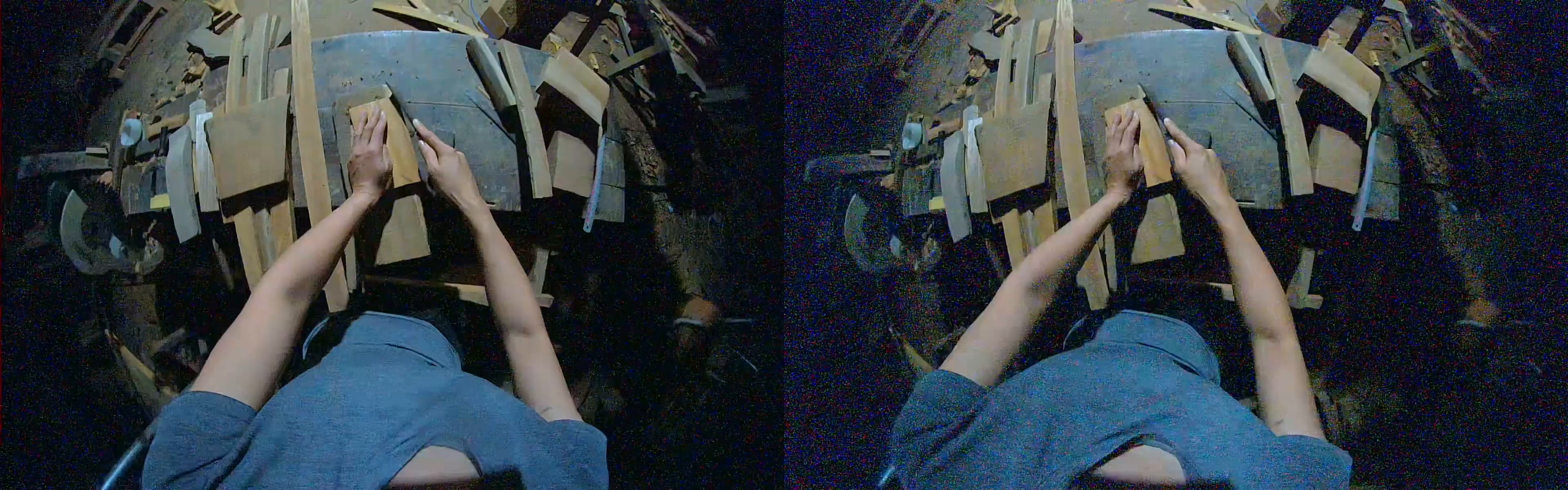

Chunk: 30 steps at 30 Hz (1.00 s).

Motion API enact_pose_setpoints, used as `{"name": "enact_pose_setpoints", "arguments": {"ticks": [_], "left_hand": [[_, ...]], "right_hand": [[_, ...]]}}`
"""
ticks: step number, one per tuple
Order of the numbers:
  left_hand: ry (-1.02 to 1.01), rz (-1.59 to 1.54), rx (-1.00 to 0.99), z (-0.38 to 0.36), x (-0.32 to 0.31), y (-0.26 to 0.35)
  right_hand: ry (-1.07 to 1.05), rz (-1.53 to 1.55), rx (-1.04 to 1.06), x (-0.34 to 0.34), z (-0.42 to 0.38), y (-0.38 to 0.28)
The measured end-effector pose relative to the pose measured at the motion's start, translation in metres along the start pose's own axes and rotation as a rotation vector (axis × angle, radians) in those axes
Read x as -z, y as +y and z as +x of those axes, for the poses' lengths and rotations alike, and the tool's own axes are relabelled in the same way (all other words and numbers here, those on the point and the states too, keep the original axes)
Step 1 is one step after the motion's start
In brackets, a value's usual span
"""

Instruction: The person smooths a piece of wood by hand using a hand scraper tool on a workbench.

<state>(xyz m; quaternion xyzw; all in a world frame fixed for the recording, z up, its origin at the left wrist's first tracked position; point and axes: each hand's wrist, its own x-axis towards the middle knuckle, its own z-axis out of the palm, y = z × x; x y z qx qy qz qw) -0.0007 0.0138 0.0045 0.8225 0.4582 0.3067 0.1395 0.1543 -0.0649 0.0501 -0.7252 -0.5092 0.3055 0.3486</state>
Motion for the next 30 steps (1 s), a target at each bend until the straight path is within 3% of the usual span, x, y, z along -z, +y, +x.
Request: {"name": "enact_pose_setpoints", "arguments": {"ticks": [3, 5, 9, 11, 12, 15, 17, 19, 22, 25, 30], "left_hand": [[-0.025, -0.049, 0.041, 0.0, 0.0, 0.0], [-0.037, -0.089, 0.081, -0.003, 0.002, -0.001], [-0.014, -0.085, 0.057, 0.002, 0.002, 0.003], [-0.015, -0.09, 0.056, 0.001, 0.001, 0.001], [-0.004, -0.095, 0.056, 0.0, 0.001, 0.001], [-0.008, -0.062, 0.053, -0.001, -0.001, -0.001], [0.016, -0.106, 0.043, 0.0, -0.009, -0.006], [0.053, -0.114, 0.036, -0.001, -0.01, -0.003], [0.002, -0.102, -0.007, 0.0, -0.005, -0.009], [-0.053, -0.262, -0.001, -0.003, 0.011, -0.012], [-0.025, -0.394, 0.039, -0.044, 0.077, 0.013]], "right_hand": [[0.02, 0.012, 0.084, 0.009, -0.009, 0.009], [0.106, -0.049, -0.117, 0.017, -0.027, 0.019], [0.063, -0.244, -0.222, 0.035, -0.034, 0.031], [0.088, -0.477, -0.172, 0.035, -0.037, 0.03], [0.206, -0.574, 0.01, 0.028, -0.039, 0.04], [0.36, -0.718, 0.205, 0.016, -0.044, 0.018], [0.182, -0.528, 0.197, -0.001, -0.049, 0.001], [0.153, -0.333, 0.14, -0.031, -0.046, 0.005], [0.106, -0.016, -0.115, -0.057, -0.024, 0.018], [0.172, -0.129, -0.044, -0.038, -0.029, 0.0], [0.276, -0.058, 0.144, -0.002, -0.06, -0.052]]}}
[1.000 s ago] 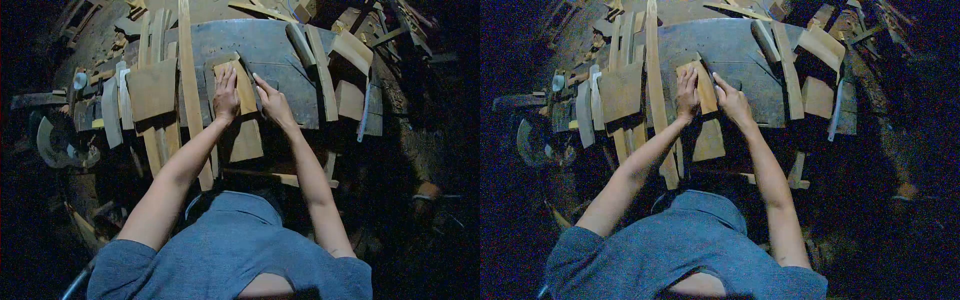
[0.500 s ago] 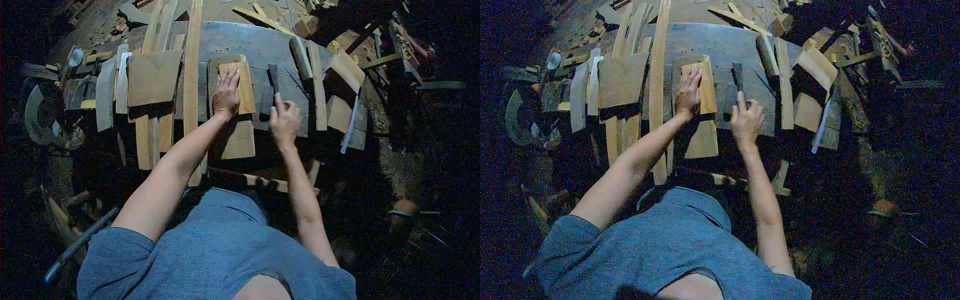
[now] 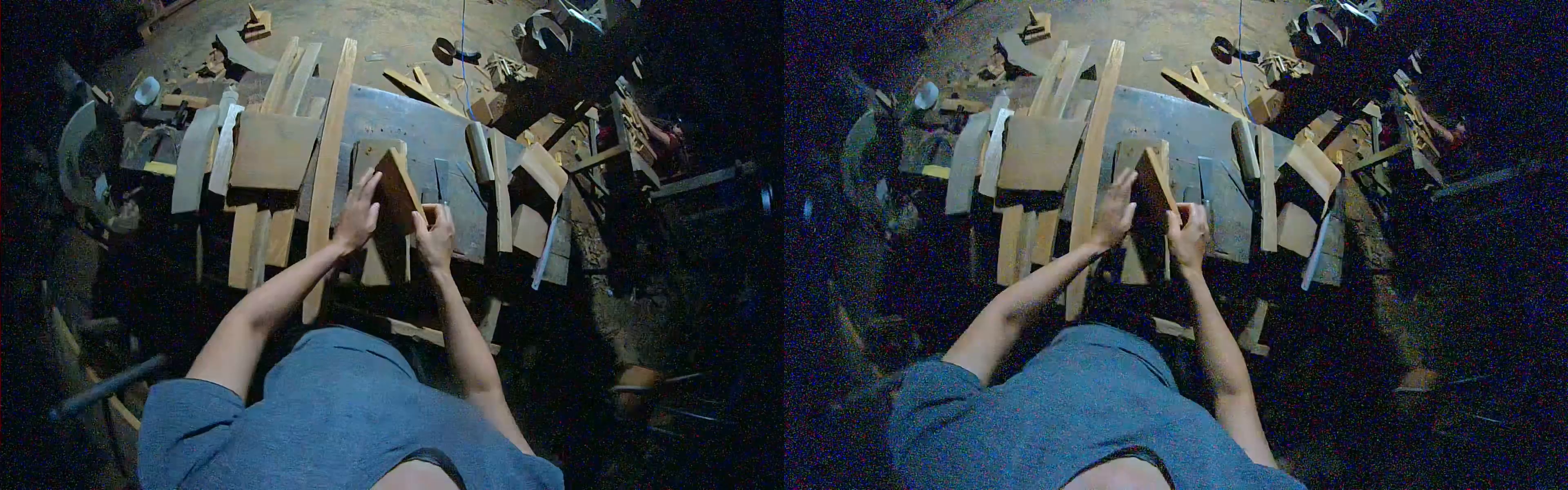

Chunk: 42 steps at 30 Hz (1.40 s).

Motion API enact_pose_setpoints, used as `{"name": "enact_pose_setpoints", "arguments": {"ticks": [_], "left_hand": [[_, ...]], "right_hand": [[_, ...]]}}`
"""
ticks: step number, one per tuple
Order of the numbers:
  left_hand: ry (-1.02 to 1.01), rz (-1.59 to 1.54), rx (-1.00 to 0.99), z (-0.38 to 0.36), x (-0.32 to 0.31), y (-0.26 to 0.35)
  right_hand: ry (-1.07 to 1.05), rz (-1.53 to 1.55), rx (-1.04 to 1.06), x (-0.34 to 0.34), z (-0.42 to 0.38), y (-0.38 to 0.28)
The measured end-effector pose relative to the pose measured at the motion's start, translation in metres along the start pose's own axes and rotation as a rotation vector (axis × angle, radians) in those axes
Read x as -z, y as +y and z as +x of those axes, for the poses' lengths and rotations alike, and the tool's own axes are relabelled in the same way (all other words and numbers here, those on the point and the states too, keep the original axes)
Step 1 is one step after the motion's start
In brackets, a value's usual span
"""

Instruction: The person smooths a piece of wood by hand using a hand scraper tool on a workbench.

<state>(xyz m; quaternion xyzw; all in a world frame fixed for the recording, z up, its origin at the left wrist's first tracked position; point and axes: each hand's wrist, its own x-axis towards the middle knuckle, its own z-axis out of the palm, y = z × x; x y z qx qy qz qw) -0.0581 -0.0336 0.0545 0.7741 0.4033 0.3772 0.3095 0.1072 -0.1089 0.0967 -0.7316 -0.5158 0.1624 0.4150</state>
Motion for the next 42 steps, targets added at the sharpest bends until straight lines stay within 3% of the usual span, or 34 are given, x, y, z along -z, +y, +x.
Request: {"name": "enact_pose_setpoints", "arguments": {"ticks": [7, 9, 10, 11, 13, 14, 16, 17, 19, 23, 25, 29, 32, 35, 37, 38, 39, 41, 42], "left_hand": [[0.156, 0.274, -0.151, -0.023, 0.068, 0.045], [-0.052, -0.173, -0.069, -0.02, 0.083, 0.041], [-0.066, -0.128, -0.1, -0.013, 0.09, 0.039], [-0.203, -0.356, 0.145, -0.016, 0.098, 0.04], [-0.185, -0.603, 0.176, -0.018, 0.103, 0.043], [-0.191, -0.605, 0.17, -0.021, 0.103, 0.046], [-0.129, -0.822, 0.482, -0.029, 0.105, 0.057], [-0.13, -0.821, 0.48, -0.032, 0.105, 0.061], [-0.064, -0.952, 0.622, -0.036, 0.105, 0.068], [-0.094, -0.979, 0.632, -0.047, 0.105, 0.069], [0.022, -0.922, 0.56, -0.047, 0.108, 0.086], [0.084, -0.889, 0.483, -0.053, 0.107, 0.095], [0.144, -0.763, 0.428, -0.055, 0.112, 0.114], [0.217, -0.617, 0.374, -0.06, 0.112, 0.129], [0.35, -0.406, -0.002, -0.062, 0.105, 0.133], [0.363, -0.288, -0.155, -0.058, 0.104, 0.134], [0.359, -0.285, -0.165, -0.058, 0.102, 0.136], [0.335, -0.089, -0.412, -0.064, 0.092, 0.142], [0.27, -0.096, -0.449, -0.067, 0.096, 0.151]], "right_hand": [[-0.208, -0.018, 0.157, 0.059, -0.027, -0.05], [-0.234, -0.029, 0.252, 0.071, -0.027, -0.057], [-0.274, 0.035, 0.224, 0.077, -0.027, -0.065], [-0.309, 0.101, 0.194, 0.082, -0.028, -0.069], [-0.305, 0.148, 0.174, 0.083, -0.026, -0.064], [-0.329, 0.277, 0.063, 0.083, -0.026, -0.06], [-0.37, 0.511, -0.165, 0.087, -0.03, -0.065], [-0.368, 0.512, -0.164, 0.089, -0.035, -0.07], [-0.341, 0.535, -0.35, 0.095, -0.042, -0.09], [-0.313, 0.788, -0.471, 0.099, -0.054, -0.098], [-0.309, 0.692, -0.37, 0.102, -0.056, -0.105], [-0.299, 0.707, -0.436, 0.099, -0.063, -0.095], [-0.284, 0.657, -0.334, 0.088, -0.071, -0.078], [-0.133, 0.431, -0.161, 0.071, -0.092, -0.074], [0.008, 1.049, -0.759, 0.057, -0.1, -0.075], [-0.039, 1.142, -0.861, 0.056, -0.103, -0.076], [-0.162, 1.284, -0.898, 0.06, -0.106, -0.08], [-0.369, 1.543, -0.786, 0.065, -0.106, -0.107], [-0.334, 1.707, -0.792, 0.064, -0.105, -0.114]]}}
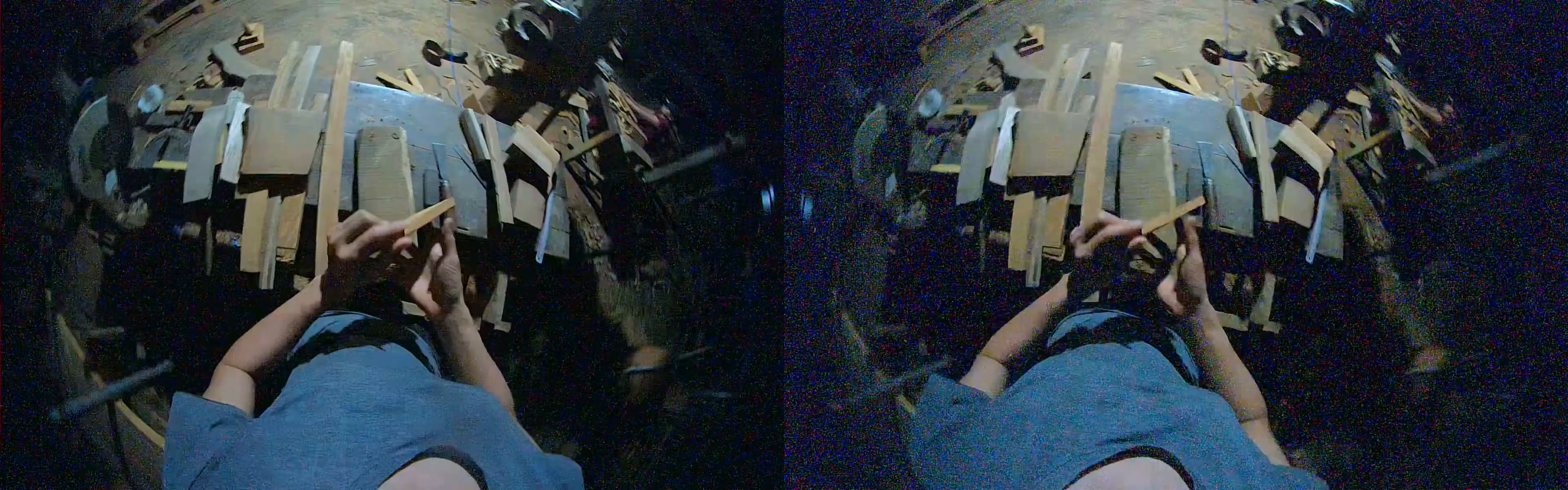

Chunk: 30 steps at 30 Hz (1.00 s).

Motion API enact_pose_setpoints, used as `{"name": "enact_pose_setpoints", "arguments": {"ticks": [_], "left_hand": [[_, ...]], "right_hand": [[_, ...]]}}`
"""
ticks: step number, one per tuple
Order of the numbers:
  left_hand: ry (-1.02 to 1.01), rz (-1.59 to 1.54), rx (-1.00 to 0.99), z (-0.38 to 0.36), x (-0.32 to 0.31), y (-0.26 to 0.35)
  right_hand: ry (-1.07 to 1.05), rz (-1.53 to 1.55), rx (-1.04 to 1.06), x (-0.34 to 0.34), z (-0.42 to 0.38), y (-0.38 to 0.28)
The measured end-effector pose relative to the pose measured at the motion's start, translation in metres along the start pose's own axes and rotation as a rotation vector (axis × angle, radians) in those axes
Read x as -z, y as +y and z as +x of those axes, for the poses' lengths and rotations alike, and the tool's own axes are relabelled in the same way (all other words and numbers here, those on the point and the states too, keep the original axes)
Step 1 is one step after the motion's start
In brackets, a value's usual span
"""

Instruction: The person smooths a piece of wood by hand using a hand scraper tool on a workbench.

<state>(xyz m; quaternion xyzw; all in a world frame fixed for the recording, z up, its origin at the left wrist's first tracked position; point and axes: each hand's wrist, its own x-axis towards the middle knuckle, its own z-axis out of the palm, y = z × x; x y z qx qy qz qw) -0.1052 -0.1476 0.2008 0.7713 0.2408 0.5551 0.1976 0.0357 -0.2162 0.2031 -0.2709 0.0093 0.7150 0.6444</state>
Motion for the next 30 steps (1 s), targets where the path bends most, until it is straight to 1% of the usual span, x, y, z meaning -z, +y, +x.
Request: {"name": "enact_pose_setpoints", "arguments": {"ticks": [1, 2, 3, 4, 5, 6, 7, 8, 9, 11, 12, 13, 15, 16, 17, 18, 20, 22, 23, 24, 25, 28, 30], "left_hand": [[-0.016, -0.027, -0.01, 0.002, -0.002, 0.005], [-0.043, -0.044, -0.143, 0.004, -0.005, 0.008], [-0.067, -0.055, -0.275, 0.004, -0.007, 0.011], [-0.078, -0.046, -0.241, -0.004, -0.01, 0.011], [-0.076, -0.045, -0.245, -0.004, -0.011, 0.01], [-0.154, -0.091, -0.25, -0.001, -0.009, 0.011], [-0.234, -0.136, -0.252, -0.001, -0.008, 0.012], [-0.256, -0.196, -0.123, -0.007, -0.006, 0.014], [-0.257, -0.196, -0.125, -0.009, -0.01, 0.013], [-0.027, -0.088, 0.157, -0.013, -0.02, 0.013], [-0.044, -0.113, 0.211, -0.01, -0.015, 0.01], [-0.045, -0.109, 0.214, -0.007, -0.017, 0.007], [-0.006, -0.37, 0.622, -0.004, -0.019, -0.003], [-0.006, -0.447, 0.662, -0.004, -0.021, -0.01], [0.006, -0.431, 0.662, -0.003, -0.018, -0.014], [-0.054, -0.326, 0.636, 0.0, -0.014, -0.013], [-0.152, -0.162, 0.598, 0.007, -0.009, -0.01], [-0.179, -0.178, 0.607, 0.014, -0.008, 0.0], [-0.203, -0.191, 0.612, 0.015, -0.009, 0.004], [-0.153, -0.32, 0.659, 0.013, -0.015, 0.006], [-0.15, -0.311, 0.663, 0.012, -0.016, 0.007], [-0.105, -0.409, 0.631, 0.011, -0.017, 0.01], [-0.074, -0.424, 0.645, 0.015, -0.016, 0.017]], "right_hand": [[0.048, -0.23, 0.177, 0.009, 0.009, 0.007], [0.092, -0.263, 0.101, 0.018, 0.006, 0.001], [0.131, -0.295, 0.018, -0.008, -0.002, -0.008], [0.131, -0.292, 0.029, -0.004, -0.002, -0.01], [0.005, -0.217, -0.029, 0.004, -0.001, -0.013], [-0.12, -0.14, -0.092, 0.007, 0.0, -0.015], [-0.122, -0.139, -0.096, 0.009, 0.0, -0.016], [-0.142, -0.169, -0.05, 0.009, 0.0, -0.019], [-0.16, -0.2, 0.0, 0.01, -0.001, -0.02], [-0.125, -0.147, 0.003, 0.008, -0.007, -0.023], [-0.237, -0.154, -0.03, 0.007, -0.01, -0.024], [-0.352, -0.161, -0.067, 0.004, -0.013, -0.024], [-0.344, -0.172, -0.109, -0.007, -0.021, -0.024], [-0.24, -0.231, -0.076, -0.012, -0.023, -0.021], [-0.136, -0.292, -0.039, -0.016, -0.025, -0.019], [-0.195, -0.413, 0.002, -0.017, -0.029, -0.02], [-0.175, -0.449, 0.027, -0.011, -0.027, -0.017], [-0.152, -0.486, 0.056, 0.004, -0.02, -0.014], [-0.173, -0.677, 0.147, 0.016, -0.011, -0.013], [-0.196, -0.867, 0.239, 0.016, -0.007, -0.012], [-0.203, -0.864, 0.232, 0.015, -0.009, -0.01], [-0.168, -0.926, 0.269, 0.014, -0.014, -0.007], [-0.175, -1.135, 0.371, 0.02, -0.014, -0.007]]}}
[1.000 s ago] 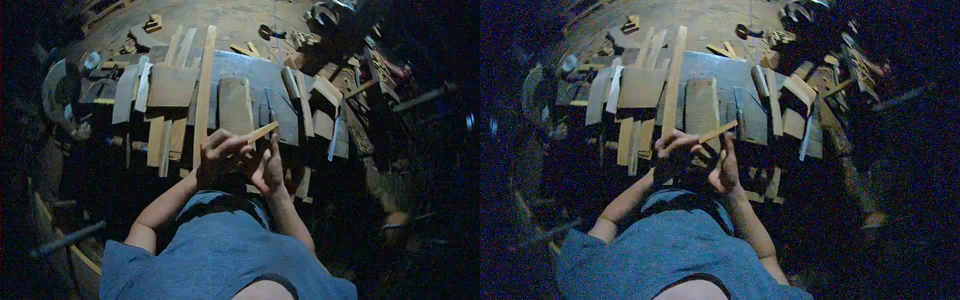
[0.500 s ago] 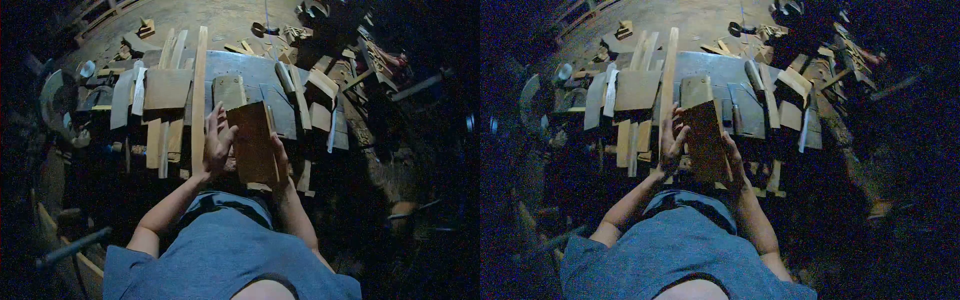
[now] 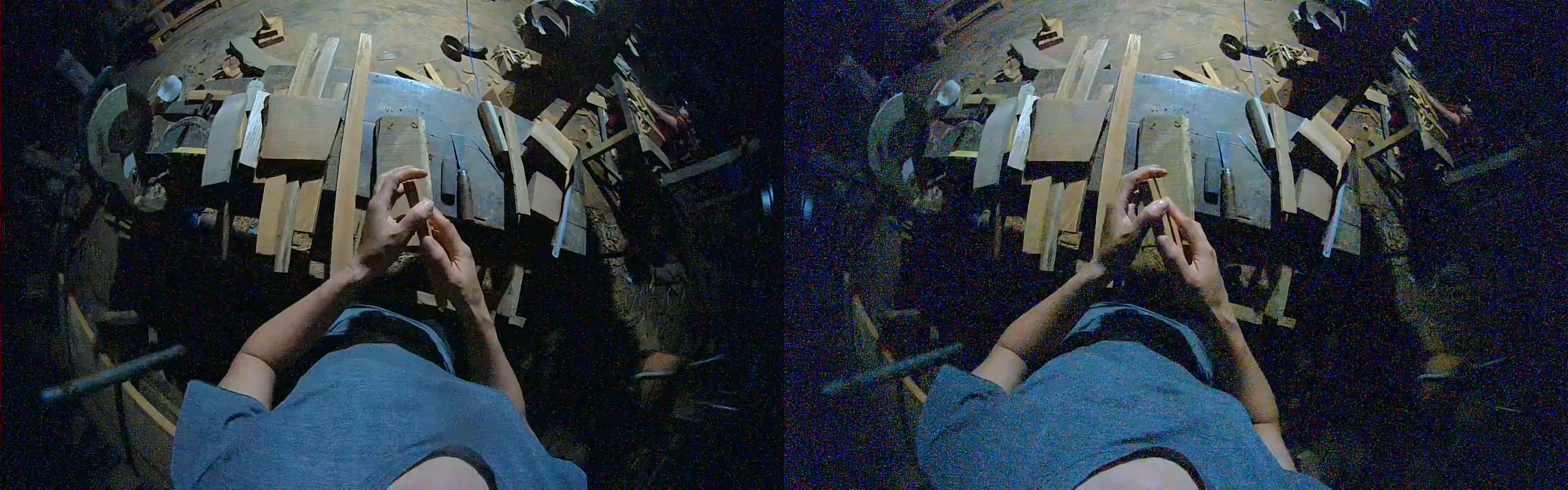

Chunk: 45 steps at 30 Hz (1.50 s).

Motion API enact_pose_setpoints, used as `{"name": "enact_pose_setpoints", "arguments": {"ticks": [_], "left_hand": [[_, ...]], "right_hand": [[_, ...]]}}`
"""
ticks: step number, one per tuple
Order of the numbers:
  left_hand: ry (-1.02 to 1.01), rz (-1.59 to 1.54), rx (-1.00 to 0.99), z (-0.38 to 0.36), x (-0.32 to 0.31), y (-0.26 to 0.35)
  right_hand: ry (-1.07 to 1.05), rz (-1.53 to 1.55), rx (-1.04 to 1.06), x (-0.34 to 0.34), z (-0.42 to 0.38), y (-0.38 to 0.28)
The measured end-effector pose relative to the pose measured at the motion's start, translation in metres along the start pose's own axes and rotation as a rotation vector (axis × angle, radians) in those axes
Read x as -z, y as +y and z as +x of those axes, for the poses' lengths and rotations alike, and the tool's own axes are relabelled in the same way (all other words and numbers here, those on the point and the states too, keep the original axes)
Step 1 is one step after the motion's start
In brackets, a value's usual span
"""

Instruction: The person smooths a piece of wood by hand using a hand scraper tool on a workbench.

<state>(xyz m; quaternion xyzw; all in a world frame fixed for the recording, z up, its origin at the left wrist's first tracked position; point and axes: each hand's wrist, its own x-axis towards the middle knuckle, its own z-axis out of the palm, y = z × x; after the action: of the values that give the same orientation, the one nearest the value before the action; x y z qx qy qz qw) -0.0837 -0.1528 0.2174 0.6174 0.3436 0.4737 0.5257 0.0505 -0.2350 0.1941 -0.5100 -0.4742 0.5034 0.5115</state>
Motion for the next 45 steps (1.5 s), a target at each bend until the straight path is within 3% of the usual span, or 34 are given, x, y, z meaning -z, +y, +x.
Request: {"name": "enact_pose_setpoints", "arguments": {"ticks": [2, 4, 7, 11, 17, 20, 26, 29, 31, 33, 45], "left_hand": [[0.04, -0.011, 0.013, -0.003, 0.0, 0.0], [0.088, -0.176, 0.177, -0.003, 0.0, -0.008], [0.155, -0.202, 0.122, -0.002, 0.006, -0.014], [0.248, -0.227, 0.024, 0.001, 0.002, -0.022], [0.259, -0.218, 0.137, 0.001, 0.005, -0.037], [0.277, -0.174, 0.09, 0.0, 0.006, -0.033], [0.106, -0.529, 0.345, 0.001, 0.006, -0.028], [-0.001, -0.314, 0.256, 0.006, 0.014, -0.026], [0.004, -0.285, 0.301, 0.006, 0.014, -0.022], [-0.045, -0.247, 0.213, 0.007, 0.015, -0.016], [-0.175, -0.197, 0.305, 0.023, 0.021, -0.024]], "right_hand": [[0.001, -0.172, 0.061, 0.0, -0.005, -0.005], [-0.021, -0.354, 0.112, 0.0, -0.009, -0.005], [-0.071, -0.507, 0.086, -0.003, -0.019, -0.016], [-0.018, -0.523, 0.079, -0.011, -0.022, -0.022], [0.012, -0.602, 0.142, -0.012, -0.017, -0.02], [-0.02, -0.552, 0.073, -0.013, -0.017, -0.024], [-0.027, -0.283, -0.011, -0.002, -0.016, 0.004], [-0.028, -0.278, 0.0, 0.001, -0.015, -0.002], [-0.015, -0.271, -0.004, 0.0, -0.014, -0.002], [0.013, -0.22, -0.054, -0.002, -0.014, -0.007], [0.028, -0.099, -0.134, 0.0, -0.005, 0.0]]}}
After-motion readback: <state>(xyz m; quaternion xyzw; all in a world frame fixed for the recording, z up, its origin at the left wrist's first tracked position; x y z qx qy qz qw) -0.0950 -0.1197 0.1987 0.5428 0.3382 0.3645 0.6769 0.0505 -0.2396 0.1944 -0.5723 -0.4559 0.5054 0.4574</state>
